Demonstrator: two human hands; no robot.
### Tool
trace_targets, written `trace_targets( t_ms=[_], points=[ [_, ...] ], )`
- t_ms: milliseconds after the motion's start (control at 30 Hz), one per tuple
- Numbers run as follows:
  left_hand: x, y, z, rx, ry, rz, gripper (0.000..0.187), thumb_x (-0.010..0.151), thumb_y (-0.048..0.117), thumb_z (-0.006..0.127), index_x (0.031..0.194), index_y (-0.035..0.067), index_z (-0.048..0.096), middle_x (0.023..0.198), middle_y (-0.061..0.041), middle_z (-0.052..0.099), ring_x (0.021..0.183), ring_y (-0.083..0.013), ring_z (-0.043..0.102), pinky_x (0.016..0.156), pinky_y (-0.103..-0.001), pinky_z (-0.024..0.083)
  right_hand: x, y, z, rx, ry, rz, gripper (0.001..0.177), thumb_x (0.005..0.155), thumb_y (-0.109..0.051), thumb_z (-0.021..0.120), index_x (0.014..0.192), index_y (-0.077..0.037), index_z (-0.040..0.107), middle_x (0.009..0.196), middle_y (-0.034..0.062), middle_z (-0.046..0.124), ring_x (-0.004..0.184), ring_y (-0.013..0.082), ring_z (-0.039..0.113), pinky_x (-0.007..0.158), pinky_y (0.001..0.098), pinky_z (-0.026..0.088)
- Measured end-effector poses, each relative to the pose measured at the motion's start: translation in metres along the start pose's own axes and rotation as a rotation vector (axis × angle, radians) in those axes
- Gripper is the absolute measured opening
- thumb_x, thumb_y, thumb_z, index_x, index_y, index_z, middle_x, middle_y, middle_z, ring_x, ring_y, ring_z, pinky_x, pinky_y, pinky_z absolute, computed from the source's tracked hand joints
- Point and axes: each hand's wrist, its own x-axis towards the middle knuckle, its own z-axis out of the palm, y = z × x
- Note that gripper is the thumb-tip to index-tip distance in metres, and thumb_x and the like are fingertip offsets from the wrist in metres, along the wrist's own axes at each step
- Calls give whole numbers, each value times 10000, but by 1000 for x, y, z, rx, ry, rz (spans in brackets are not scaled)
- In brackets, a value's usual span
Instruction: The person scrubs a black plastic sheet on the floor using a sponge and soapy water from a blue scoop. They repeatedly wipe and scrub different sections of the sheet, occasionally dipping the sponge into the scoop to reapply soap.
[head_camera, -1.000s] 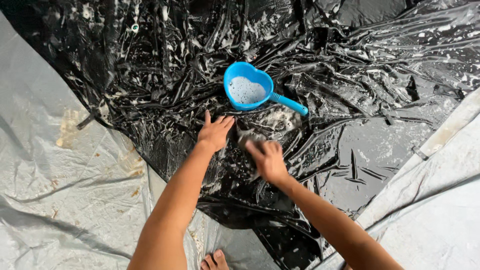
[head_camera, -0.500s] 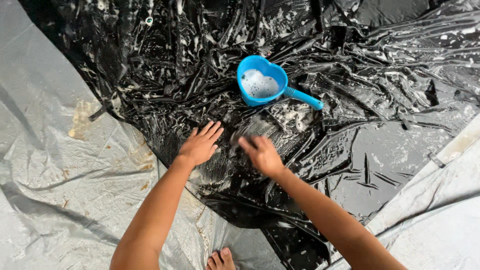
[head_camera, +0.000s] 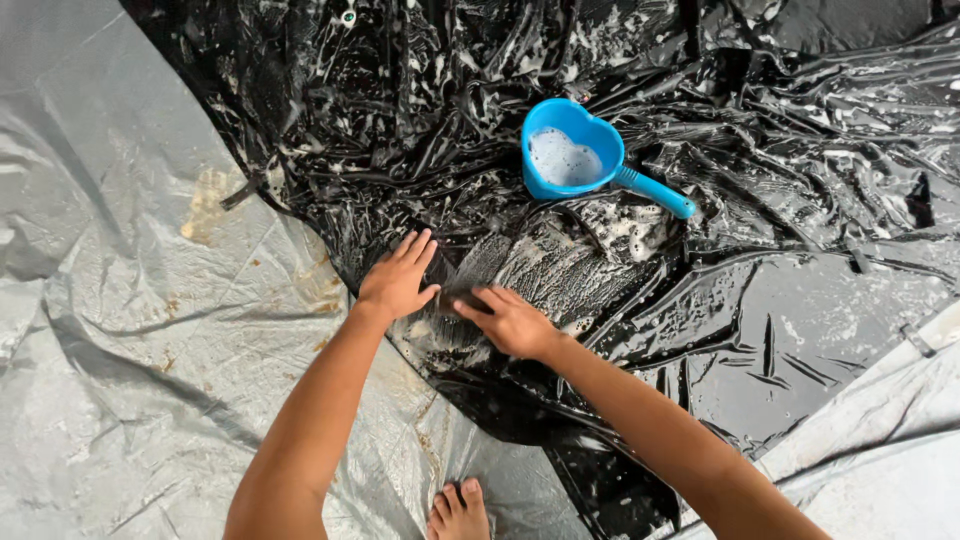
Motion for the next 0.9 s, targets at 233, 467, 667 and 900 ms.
trace_targets(
  t_ms=[233,467,667,900],
  points=[
    [-14,-24,-5,5,-119,-234,1244,831,899,597,1769,153,264,1865,-101,180,1676,-371,252,1262,-608,401,51,68,-8,-380,231,205,466,1074,-247,598,1534,-229,670,1176,152,574,1016,358,588,796,442,513],
    [-31,-46,-9,-134,-121,-276,1400,708,844,793,1769,120,236,1877,-63,144,1696,-329,232,1258,-586,452,107,12,-13,-198,180,-97,384,1030,-272,650,1401,-267,750,1156,132,622,1028,361,642,774,441,577],
    [-35,-54,3,-198,-81,-288,1396,688,776,865,1725,37,294,1858,-98,184,1687,-301,260,1195,-535,558,162,57,14,-425,175,245,470,1070,-289,680,1540,-301,676,1182,139,596,1078,341,604,720,361,570],
    [-62,-87,0,-593,145,-336,589,1041,61,482,1604,202,580,1668,-17,549,1461,-325,599,1131,-537,572,128,-44,9,-128,44,-234,438,1051,-237,618,1475,-327,683,1185,119,643,1059,340,647,757,414,657]
  ],
)
